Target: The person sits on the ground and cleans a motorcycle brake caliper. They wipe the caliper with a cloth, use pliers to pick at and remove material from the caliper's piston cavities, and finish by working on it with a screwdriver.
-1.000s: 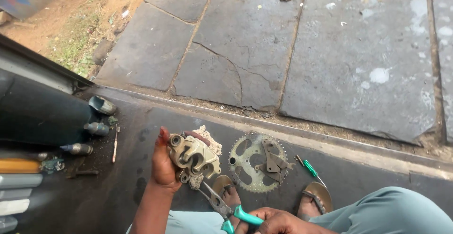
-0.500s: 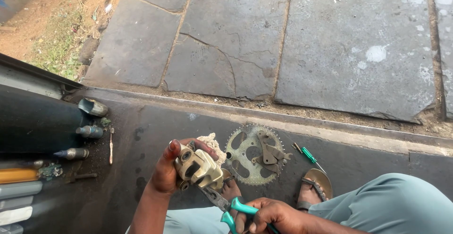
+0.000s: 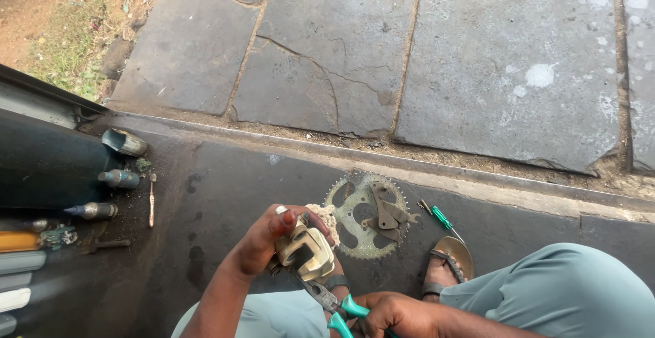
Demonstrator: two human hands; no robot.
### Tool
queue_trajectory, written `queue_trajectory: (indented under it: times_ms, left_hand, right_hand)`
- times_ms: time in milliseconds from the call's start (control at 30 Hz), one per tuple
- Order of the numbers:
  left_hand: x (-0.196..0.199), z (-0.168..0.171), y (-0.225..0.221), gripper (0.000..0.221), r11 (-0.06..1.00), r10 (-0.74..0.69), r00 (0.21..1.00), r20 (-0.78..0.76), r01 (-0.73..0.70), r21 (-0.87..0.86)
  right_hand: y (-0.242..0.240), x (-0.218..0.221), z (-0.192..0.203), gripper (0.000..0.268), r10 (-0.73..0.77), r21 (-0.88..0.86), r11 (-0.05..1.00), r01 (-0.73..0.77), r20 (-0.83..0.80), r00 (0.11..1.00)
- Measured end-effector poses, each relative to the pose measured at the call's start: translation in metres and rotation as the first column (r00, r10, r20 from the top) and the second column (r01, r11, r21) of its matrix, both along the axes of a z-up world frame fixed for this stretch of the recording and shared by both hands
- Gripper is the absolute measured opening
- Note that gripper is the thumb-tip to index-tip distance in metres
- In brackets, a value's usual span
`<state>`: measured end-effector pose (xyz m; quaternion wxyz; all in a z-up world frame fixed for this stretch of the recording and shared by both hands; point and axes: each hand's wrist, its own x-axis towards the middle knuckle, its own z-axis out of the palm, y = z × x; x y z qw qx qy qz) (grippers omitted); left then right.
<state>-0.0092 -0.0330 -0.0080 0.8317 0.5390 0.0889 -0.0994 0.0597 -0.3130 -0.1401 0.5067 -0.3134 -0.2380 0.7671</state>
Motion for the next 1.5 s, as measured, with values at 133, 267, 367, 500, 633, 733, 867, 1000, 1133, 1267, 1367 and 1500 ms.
queue_trajectory:
  times_ms: [133,267,367,500,633,733,867,1000,1133,1267,1367,1500]
  left_hand:
    - [0.0,0.001,-0.003,0.076,1.0,0.004,1.0,0.0,-0.004,0.02]
    - [0.004,-0.002,-0.007,0.074,0.997,0.05,0.997,-0.062,-0.047,0.053]
    - [0.001,-0.012,-0.005,0.074,0.978,0.074,0.985,-0.158,-0.041,0.203]
    - [0.001,-0.014,-0.004,0.077,0.915,0.095,0.974,-0.207,-0.004,0.404]
    - [0.002,-0.017,-0.002,0.084,0.821,0.1,0.97,-0.223,0.046,0.569]
    - [0.002,-0.021,-0.001,0.084,0.794,0.125,0.965,-0.231,0.042,0.607]
    - [0.005,-0.019,-0.002,0.083,0.792,0.131,0.963,-0.236,0.041,0.609]
    - [0.004,-0.024,-0.004,0.084,0.773,0.128,0.962,-0.243,0.056,0.631]
    - [0.003,-0.031,-0.002,0.085,0.755,0.118,0.966,-0.232,0.065,0.653]
    - [0.002,-0.031,-0.001,0.087,0.747,0.118,0.971,-0.208,0.051,0.663]
    - [0.002,-0.017,-0.006,0.087,0.788,0.109,0.981,-0.161,0.014,0.616]
    - [-0.001,-0.009,-0.01,0.083,0.926,0.111,0.993,0.034,-0.115,0.359]
  right_hand:
    - [-0.016,-0.021,-0.046,0.037,-0.297,0.532,0.847,0.016,0.448,0.843]
    - [-0.022,-0.032,-0.062,0.039,-0.252,0.438,0.899,-0.017,0.547,0.798]
    - [-0.02,-0.036,-0.06,0.034,-0.367,0.538,0.843,0.02,0.547,0.753]
    - [-0.005,-0.029,-0.01,0.031,-0.414,0.619,0.785,0.035,0.482,0.772]
    - [0.001,-0.027,-0.005,0.025,-0.487,0.691,0.723,-0.011,0.521,0.701]
    - [0.013,-0.023,0.047,0.019,-0.083,-0.344,0.937,0.07,-0.023,0.996]
    - [0.02,-0.013,0.076,0.018,-0.013,-0.319,0.946,0.051,0.12,0.993]
    - [0.023,-0.011,0.088,0.021,0.063,-0.42,0.904,0.082,0.321,0.945]
    - [0.029,-0.006,0.111,0.022,0.159,-0.455,0.886,0.089,0.479,0.863]
    - [0.022,-0.006,0.093,0.025,0.161,-0.491,0.867,0.085,0.439,0.884]
    - [0.005,-0.006,0.052,0.036,-0.073,-0.347,0.938,-0.009,-0.222,0.972]
    - [-0.01,-0.021,-0.023,0.031,0.04,-0.084,0.993,-0.086,-0.439,0.897]
